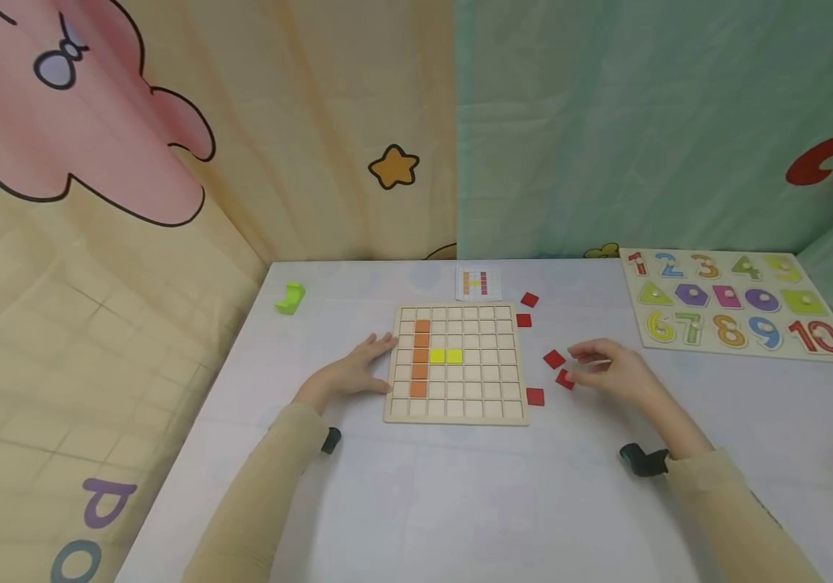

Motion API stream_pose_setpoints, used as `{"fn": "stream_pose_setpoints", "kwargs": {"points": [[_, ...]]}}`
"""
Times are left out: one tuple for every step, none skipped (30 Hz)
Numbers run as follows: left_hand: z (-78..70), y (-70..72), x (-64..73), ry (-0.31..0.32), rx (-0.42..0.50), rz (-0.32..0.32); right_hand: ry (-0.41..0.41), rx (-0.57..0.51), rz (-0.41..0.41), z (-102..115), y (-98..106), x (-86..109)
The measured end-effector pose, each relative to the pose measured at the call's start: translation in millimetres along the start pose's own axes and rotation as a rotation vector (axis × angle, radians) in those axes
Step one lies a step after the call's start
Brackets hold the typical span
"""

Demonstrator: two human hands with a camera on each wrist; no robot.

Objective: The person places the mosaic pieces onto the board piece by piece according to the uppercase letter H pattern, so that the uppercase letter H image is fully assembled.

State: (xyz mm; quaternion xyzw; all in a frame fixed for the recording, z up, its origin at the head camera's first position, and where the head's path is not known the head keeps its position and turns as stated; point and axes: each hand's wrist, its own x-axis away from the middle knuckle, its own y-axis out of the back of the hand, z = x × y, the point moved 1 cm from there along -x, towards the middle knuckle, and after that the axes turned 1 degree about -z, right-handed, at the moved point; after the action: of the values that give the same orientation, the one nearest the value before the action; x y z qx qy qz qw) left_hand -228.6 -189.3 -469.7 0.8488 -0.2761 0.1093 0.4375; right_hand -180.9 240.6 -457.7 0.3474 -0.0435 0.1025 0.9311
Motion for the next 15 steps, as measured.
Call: {"fn": "stream_pose_setpoints", "kwargs": {"points": [[-0.1,-0.1,0.0,0.0,-0.002,-0.001,-0.003,0.007,0.002,0,-1,-0.2],[-0.4,-0.2,0.1,0.0,-0.002,-0.002,-0.006,0.015,0.002,-1,-1,-0.5],[-0.6,-0.2,0.3,0.001,-0.002,-0.004,-0.007,0.02,0.004,-2,-2,-0.8],[-0.8,-0.3,0.3,0.003,-0.001,-0.004,-0.007,0.025,0.005,-2,-3,-1.0],[-0.9,-0.4,0.3,0.004,0.0,-0.005,-0.007,0.03,0.006,-3,-3,-1.1],[-1.0,-0.4,0.3,0.006,0.001,-0.005,-0.004,0.035,0.006,-4,-4,-1.1],[-1.1,-0.3,0.2,0.006,0.003,-0.005,-0.002,0.041,0.006,-5,-5,-1.4],[-1.1,-0.3,0.1,0.007,0.004,-0.005,-0.001,0.05,0.006,-6,-6,-1.6],[-1.0,-0.3,0.0,0.007,0.005,-0.004,0.002,0.061,0.006,-7,-7,-2.1],[-0.9,-0.2,0.0,0.007,0.005,-0.005,0.006,0.073,0.006,-8,-9,-2.4],[-0.7,-0.2,-0.1,0.006,0.005,-0.005,0.006,0.087,0.009,-9,-10,-2.8],[-0.6,-0.3,-0.1,0.005,0.005,-0.006,0.008,0.097,0.012,-10,-11,-3.2],[-0.6,-0.3,-0.1,0.004,0.006,-0.006,0.006,0.11,0.014,-11,-13,-3.7],[-0.6,-0.3,0.0,0.004,0.005,-0.007,0.003,0.121,0.016,-11,-14,-3.9],[-0.5,-0.4,0.1,0.005,0.005,-0.008,0.001,0.128,0.019,-11,-15,-4.4]]}}
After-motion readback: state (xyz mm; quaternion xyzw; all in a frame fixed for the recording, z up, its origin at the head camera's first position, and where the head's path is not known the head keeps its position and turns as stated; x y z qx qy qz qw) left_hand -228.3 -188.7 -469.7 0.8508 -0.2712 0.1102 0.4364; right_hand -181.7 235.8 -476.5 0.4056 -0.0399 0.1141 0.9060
